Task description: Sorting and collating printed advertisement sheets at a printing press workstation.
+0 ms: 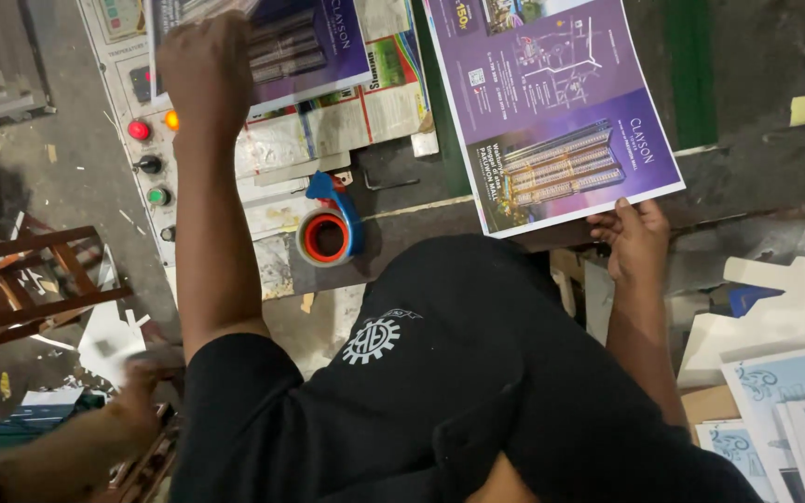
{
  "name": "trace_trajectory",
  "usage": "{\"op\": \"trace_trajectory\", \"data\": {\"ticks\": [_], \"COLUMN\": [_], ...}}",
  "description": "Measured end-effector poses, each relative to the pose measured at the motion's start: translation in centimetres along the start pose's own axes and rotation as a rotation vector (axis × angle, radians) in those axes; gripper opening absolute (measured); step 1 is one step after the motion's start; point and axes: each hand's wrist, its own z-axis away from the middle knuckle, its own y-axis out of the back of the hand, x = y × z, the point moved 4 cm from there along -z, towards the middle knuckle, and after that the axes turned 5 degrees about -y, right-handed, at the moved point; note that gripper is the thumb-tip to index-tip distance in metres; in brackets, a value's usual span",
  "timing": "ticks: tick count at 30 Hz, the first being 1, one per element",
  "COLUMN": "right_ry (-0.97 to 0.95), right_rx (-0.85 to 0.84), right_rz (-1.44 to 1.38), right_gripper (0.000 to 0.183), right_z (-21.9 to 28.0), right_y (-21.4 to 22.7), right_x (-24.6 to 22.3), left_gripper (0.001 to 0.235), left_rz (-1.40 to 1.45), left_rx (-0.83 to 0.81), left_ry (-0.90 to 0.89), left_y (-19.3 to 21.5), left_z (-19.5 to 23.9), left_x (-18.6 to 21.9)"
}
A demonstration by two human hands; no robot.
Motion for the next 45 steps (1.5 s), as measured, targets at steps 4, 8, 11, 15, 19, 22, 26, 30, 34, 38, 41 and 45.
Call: {"op": "trace_trajectory", "data": {"ticks": [4, 8, 11, 15, 19, 22, 26, 30, 34, 38, 41, 45], "right_ry": [-0.014, -0.004, -0.005, -0.014, 0.013, 0.040, 0.032, -0.095, -0.126, -0.138, -0.081, 0.046], "right_rx": [0.038, 0.024, 0.058, 0.044, -0.036, -0.065, -0.129, -0.111, -0.135, -0.276, -0.382, -0.638], "right_rz": [0.002, -0.011, 0.019, 0.046, 0.099, 0.108, 0.118, 0.132, 0.131, 0.175, 0.292, 0.255], "right_gripper": [0.020, 0.022, 0.021, 0.023, 0.021, 0.021, 0.019, 0.026, 0.036, 0.039, 0.039, 0.040], "right_z": [-0.1, -0.2, -0.6, -0.6, -2.5, -4.4, -8.5, -9.0, -7.3, -5.7, -3.9, -2.3], "right_y": [-0.4, -0.4, -0.7, -2.9, -5.4, -7.0, -7.9, -8.7, -8.6, -11.6, -16.4, -21.5], "right_x": [0.1, 0.7, 0.8, 0.5, 1.3, 0.7, 0.5, 0.2, 1.3, 2.0, 0.4, -1.2], "left_gripper": [0.011, 0.015, 0.020, 0.016, 0.021, 0.030, 0.032, 0.030, 0.023, 0.011, 0.015, 0.010], "left_rz": [0.121, 0.230, 0.275, 0.335, 0.321, 0.354, 0.368, 0.609, 0.830, 0.273, 0.237, 0.419], "left_rx": [0.110, 0.039, -0.032, 0.043, 0.075, 0.080, 0.101, 0.202, 0.446, 0.618, 0.509, 0.329], "left_ry": [0.015, 0.075, 0.061, 0.081, 0.104, 0.149, 0.278, 0.401, 0.740, 0.328, 0.062, -0.008], "left_y": [0.2, -2.7, -3.1, -2.7, -2.2, -1.5, -1.4, -2.6, -2.5, 2.4, 0.4, -0.7], "left_z": [0.5, 2.7, 3.0, 2.9, 2.6, 2.4, 2.7, 3.9, 5.3, 2.2, 1.1, 0.5], "left_x": [2.1, 4.5, 6.5, 7.4, 7.4, 6.9, 5.7, 2.4, 0.5, 5.9, 11.3, 18.7]}}
